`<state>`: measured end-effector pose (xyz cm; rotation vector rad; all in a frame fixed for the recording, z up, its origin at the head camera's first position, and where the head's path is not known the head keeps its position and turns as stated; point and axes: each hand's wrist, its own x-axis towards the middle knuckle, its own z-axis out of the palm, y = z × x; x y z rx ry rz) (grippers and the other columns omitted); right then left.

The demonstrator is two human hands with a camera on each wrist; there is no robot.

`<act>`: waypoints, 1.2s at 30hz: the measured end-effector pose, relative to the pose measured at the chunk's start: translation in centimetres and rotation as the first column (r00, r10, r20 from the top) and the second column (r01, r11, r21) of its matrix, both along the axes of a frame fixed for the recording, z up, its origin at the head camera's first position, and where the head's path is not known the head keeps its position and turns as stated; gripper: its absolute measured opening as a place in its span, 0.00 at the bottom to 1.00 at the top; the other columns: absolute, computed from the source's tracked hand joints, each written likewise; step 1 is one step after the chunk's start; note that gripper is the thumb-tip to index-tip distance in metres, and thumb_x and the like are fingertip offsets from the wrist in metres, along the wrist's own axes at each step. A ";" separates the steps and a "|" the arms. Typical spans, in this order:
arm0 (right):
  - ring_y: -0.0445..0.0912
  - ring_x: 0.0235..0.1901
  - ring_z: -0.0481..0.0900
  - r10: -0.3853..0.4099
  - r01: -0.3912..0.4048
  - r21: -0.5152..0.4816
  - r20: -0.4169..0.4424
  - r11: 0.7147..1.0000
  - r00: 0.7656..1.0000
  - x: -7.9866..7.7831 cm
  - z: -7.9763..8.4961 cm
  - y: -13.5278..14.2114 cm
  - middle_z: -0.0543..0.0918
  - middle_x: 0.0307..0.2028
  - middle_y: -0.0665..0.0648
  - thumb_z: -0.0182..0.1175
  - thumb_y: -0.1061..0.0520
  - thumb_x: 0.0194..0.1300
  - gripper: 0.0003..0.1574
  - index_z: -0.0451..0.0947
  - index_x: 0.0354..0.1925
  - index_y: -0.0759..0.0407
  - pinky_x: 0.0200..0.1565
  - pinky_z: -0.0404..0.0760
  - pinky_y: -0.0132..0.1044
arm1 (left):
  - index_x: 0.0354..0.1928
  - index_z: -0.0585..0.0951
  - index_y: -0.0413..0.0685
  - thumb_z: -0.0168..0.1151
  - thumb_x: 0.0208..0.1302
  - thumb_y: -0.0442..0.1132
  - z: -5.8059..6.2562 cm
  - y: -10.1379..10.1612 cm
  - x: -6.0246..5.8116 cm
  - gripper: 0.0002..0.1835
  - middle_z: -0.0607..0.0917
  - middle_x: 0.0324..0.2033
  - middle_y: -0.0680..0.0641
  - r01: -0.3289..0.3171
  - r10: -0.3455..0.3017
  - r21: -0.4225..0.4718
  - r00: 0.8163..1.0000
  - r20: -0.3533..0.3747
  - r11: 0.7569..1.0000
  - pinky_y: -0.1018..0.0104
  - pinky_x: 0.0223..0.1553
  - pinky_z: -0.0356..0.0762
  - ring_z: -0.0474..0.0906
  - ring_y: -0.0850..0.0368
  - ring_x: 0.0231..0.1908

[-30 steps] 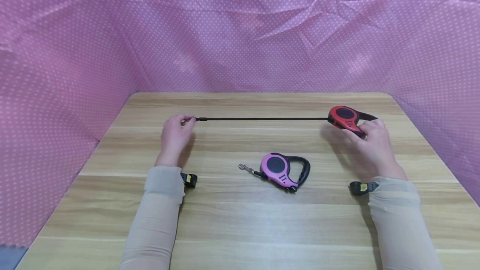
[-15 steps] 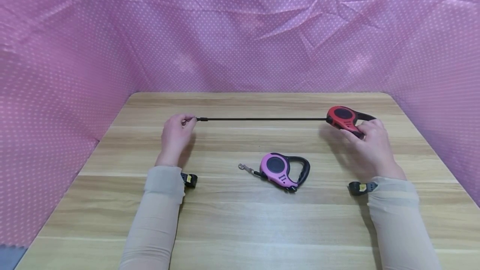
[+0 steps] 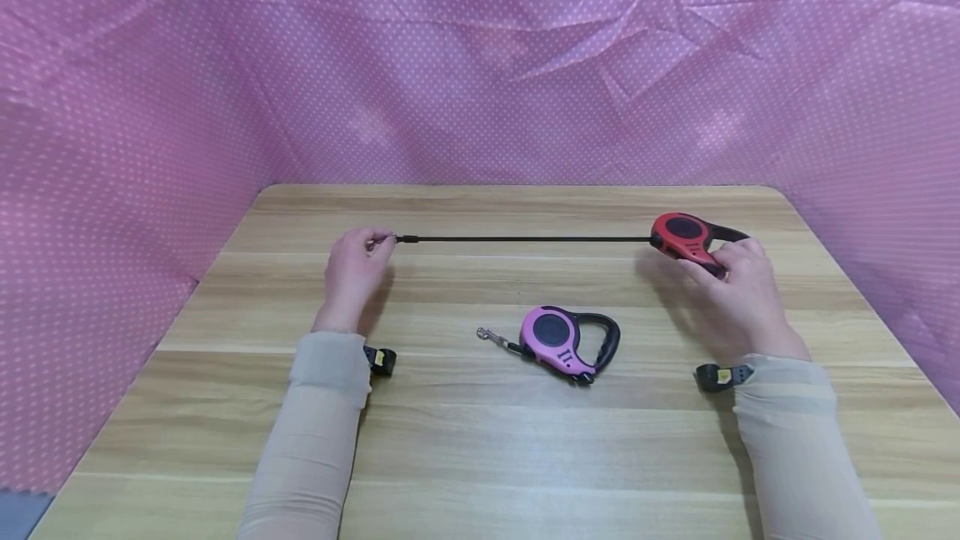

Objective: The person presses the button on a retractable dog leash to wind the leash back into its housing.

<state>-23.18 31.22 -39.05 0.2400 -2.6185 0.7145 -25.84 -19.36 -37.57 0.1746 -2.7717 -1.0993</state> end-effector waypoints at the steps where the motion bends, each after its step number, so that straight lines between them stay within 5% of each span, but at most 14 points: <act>1: 0.57 0.41 0.66 0.002 -0.002 0.001 -0.007 1.000 1.000 0.0 0.0 0.0 0.77 0.28 0.66 0.65 0.44 0.64 0.29 0.76 0.24 0.69 0.40 0.60 0.45 | 0.58 0.80 0.48 0.53 0.73 0.50 0.0 0.0 0.0 0.20 0.80 0.59 0.41 0.000 0.000 0.000 1.000 0.001 1.000 0.41 0.63 0.69 0.74 0.42 0.59; 28: 0.56 0.40 0.67 0.044 -0.045 -0.014 -0.095 0.999 0.995 0.6 -1.1 -1.0 0.78 0.24 0.65 0.67 0.49 0.61 0.27 0.72 0.18 0.66 0.45 0.62 0.48 | 0.58 0.79 0.46 0.53 0.73 0.50 -0.8 0.0 0.0 0.20 0.80 0.59 0.41 0.047 -0.048 -0.007 0.998 -0.027 0.999 0.41 0.63 0.70 0.75 0.41 0.59; 36: 0.55 0.41 0.67 0.024 -0.024 -0.007 -0.051 1.000 0.998 0.8 -0.7 -1.3 0.76 0.24 0.64 0.68 0.51 0.61 0.24 0.73 0.19 0.66 0.44 0.62 0.46 | 0.58 0.79 0.46 0.53 0.73 0.50 -0.9 0.1 -0.2 0.20 0.80 0.59 0.41 0.051 -0.052 -0.017 0.998 -0.026 0.999 0.41 0.63 0.70 0.74 0.41 0.60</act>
